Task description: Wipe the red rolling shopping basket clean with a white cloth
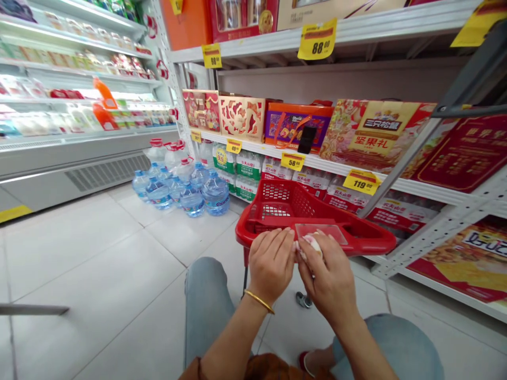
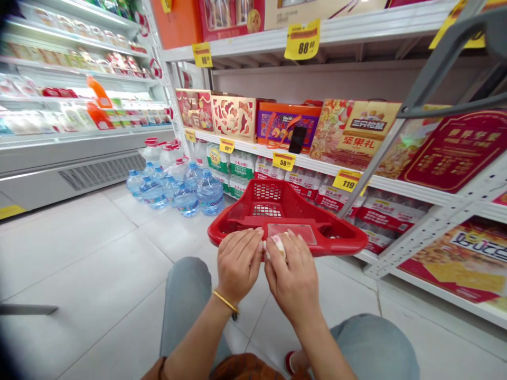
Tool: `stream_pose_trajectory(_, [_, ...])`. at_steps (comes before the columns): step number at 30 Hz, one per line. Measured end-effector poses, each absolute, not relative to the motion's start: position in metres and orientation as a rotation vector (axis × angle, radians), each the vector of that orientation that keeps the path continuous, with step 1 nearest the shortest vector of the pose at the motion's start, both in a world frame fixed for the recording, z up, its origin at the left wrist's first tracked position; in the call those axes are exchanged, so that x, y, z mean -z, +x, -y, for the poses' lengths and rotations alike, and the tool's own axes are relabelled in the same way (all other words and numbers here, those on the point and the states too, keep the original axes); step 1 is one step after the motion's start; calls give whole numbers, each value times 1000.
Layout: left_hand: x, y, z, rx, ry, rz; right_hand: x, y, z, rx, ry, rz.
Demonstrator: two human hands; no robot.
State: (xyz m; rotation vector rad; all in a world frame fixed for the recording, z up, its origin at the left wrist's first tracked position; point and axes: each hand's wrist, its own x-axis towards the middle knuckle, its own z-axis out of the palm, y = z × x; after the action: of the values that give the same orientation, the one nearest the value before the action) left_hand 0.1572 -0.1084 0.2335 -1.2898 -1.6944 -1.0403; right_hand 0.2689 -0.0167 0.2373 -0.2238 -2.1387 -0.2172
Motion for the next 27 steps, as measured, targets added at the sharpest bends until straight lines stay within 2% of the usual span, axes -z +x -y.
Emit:
stream_pose_trajectory(5, [-229,156,105,922,-1409,1624,-240,271,7,191,-252,2069])
stream_pose_trajectory(13, [-222,160,95,913,-1409,1590,-266,244,-1,-69,-409,2106])
stream_pose_trajectory(22, [-218,157,96,808,-1431,1600,-266,259,-9,93,-421,2079])
stream_pose_trajectory(27, [-219,160,92,792,-1393,1587,-270,271,-26,-15,-472,2122])
